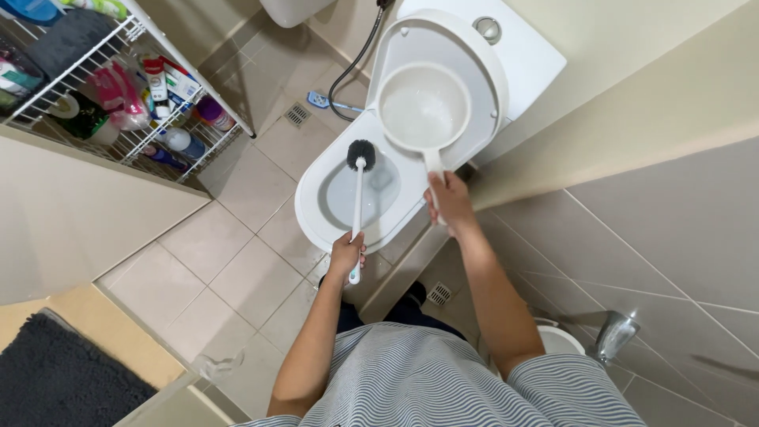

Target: Scrubbing and cleaning a toilet bowl with a brush and water.

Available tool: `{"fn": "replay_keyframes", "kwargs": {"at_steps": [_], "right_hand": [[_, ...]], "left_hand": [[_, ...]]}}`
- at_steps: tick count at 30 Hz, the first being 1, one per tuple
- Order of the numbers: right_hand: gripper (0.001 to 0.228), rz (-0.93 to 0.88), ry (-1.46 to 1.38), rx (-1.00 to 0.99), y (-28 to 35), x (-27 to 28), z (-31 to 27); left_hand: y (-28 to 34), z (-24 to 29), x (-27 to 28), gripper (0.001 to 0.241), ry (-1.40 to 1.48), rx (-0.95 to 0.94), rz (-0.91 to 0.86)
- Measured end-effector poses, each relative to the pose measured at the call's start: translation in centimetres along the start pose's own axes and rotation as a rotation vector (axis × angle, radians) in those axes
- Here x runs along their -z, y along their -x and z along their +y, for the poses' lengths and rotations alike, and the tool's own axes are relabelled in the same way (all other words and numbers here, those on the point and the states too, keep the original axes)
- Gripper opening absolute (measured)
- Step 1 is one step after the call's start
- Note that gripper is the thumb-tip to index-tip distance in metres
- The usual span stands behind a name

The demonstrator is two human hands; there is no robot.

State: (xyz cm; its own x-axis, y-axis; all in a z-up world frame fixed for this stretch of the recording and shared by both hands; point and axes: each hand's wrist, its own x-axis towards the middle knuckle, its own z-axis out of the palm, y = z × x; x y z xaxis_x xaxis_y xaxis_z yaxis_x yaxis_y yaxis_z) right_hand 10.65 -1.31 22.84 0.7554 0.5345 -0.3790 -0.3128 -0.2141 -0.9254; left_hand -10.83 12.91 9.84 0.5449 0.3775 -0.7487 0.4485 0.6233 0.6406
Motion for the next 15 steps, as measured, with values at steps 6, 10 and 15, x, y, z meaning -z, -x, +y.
{"fn": "replay_keyframes", "kwargs": {"at_steps": [6, 10, 15], "right_hand": [[0.029, 0.002, 0.100, -0.170, -1.3, -4.6, 5.4], [0.032, 0.024, 0.171, -0.194, -3.1, -6.3, 6.5], [0.035, 0.100, 0.396, -0.128, -5.8, -7.7, 6.3]], "left_hand": [[-0.3, 1.4, 2.0, 0.028, -0.006, -0.025, 0.043], [-0.7, 2.4, 2.9, 0.029, -0.010, -0.026, 0.053], [-2.1, 3.2, 3.4, 0.029, -0.042, -0.065, 0.041]]}}
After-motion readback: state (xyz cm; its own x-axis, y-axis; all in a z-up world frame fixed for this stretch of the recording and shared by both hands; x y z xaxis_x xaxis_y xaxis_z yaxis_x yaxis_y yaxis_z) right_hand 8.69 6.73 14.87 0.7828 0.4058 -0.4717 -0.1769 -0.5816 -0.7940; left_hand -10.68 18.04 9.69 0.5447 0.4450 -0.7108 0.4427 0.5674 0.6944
